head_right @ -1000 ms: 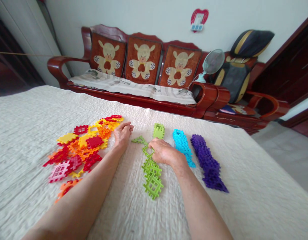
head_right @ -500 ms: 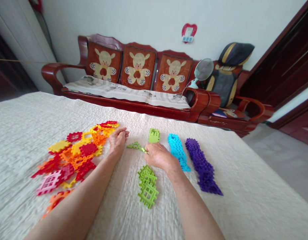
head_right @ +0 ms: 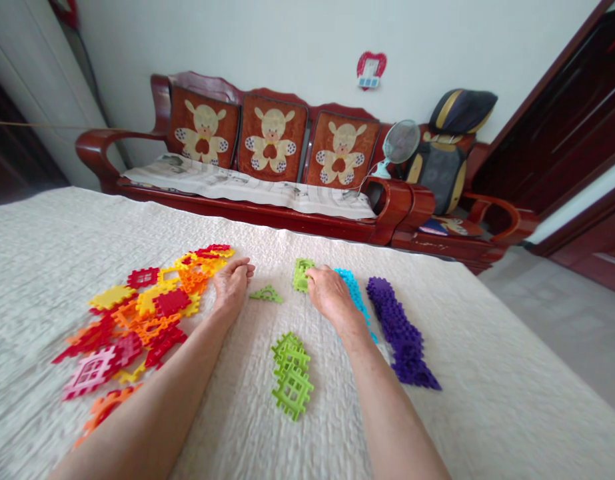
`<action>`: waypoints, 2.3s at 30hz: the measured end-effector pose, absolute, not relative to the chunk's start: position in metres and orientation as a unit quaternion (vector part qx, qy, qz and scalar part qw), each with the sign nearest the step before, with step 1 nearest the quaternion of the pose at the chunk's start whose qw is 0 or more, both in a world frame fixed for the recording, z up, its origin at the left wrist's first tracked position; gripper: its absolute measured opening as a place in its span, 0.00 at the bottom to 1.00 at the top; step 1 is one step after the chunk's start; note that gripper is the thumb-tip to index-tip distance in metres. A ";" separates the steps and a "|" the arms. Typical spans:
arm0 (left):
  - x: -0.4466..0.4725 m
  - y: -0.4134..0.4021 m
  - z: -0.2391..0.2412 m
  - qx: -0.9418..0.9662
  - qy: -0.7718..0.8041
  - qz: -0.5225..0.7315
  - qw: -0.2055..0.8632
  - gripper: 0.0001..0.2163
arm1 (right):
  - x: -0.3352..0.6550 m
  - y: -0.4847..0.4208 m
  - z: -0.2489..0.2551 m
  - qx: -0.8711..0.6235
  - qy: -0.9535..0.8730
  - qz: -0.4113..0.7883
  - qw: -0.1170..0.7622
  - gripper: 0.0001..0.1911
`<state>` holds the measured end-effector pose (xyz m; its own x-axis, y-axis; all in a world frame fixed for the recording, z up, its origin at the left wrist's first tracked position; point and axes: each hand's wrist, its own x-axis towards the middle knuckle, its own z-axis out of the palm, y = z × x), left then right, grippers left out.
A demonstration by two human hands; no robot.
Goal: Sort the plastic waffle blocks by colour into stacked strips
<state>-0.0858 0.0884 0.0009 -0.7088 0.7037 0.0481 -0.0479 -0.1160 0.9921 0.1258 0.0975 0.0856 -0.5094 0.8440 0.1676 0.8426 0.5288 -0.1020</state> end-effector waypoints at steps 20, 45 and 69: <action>-0.086 0.089 -0.001 0.272 0.599 0.703 0.272 0.15 | 0.125 0.098 0.085 -0.548 -0.828 0.009 0.121 0.18; -0.084 0.087 -0.004 0.300 0.591 0.709 0.239 0.15 | 0.140 -0.050 0.036 -0.375 -0.892 0.197 0.157 0.29; -0.084 0.058 0.025 0.703 0.542 0.397 0.234 0.14 | 0.115 0.023 0.027 -0.317 -0.894 0.172 0.265 0.28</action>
